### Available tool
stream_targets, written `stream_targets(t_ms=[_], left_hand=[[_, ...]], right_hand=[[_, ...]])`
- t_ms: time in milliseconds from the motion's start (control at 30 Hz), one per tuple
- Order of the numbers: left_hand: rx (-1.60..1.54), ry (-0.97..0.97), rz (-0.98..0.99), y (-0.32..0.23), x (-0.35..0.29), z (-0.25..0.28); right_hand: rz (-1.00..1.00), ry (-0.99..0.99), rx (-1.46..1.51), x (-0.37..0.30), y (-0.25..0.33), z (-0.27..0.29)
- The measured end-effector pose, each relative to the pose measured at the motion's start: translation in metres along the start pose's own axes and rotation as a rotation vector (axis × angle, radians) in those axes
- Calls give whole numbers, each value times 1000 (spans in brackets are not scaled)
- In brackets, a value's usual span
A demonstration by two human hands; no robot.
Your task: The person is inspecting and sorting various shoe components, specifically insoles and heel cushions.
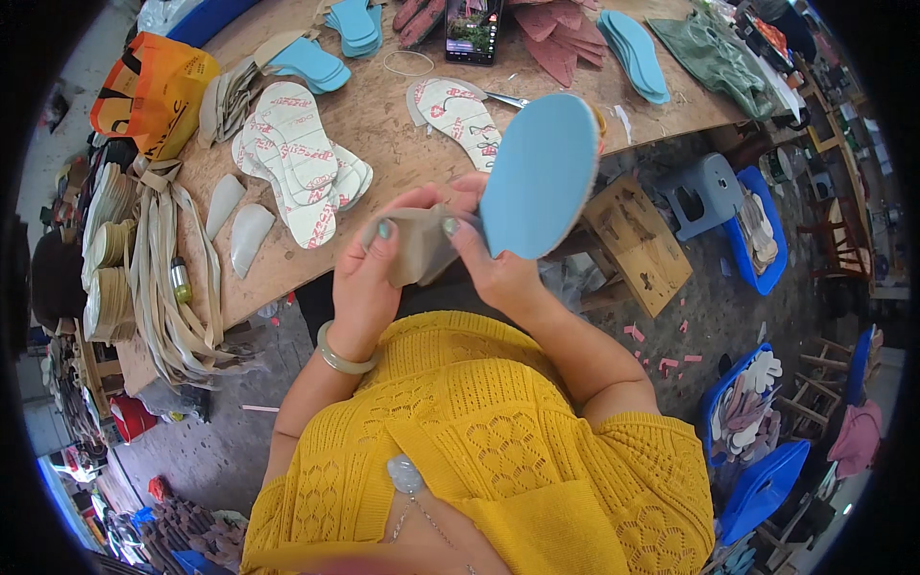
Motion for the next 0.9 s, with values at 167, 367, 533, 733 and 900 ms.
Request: stream_targets(t_ms=[167,367,533,733,900], left_hand=[[-248,-77,51,-1,5,9],[-286,-214,-3,-15,13,35],[-307,-167,22,-10,15,25],[-337,0,144,9,13,3],[-379,-87,86,-2,3,3]], right_hand=[[23,-73,-281,-9,9,33],[-83,-218,-1035,-7,16,103],[186,-302,-1246,4,47,106],[-206,289,365,11,11,-19],[-213,243,457,26,-8,-42]])
Point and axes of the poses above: each hand's wrist, its own x-axis towards the middle knuckle, its own z-axis out of the back of the hand, y = z × x, the point moved 6 cm from there along x, towards the middle knuckle, and after that the axes turned 1 degree about y, right-handed, at the moved point
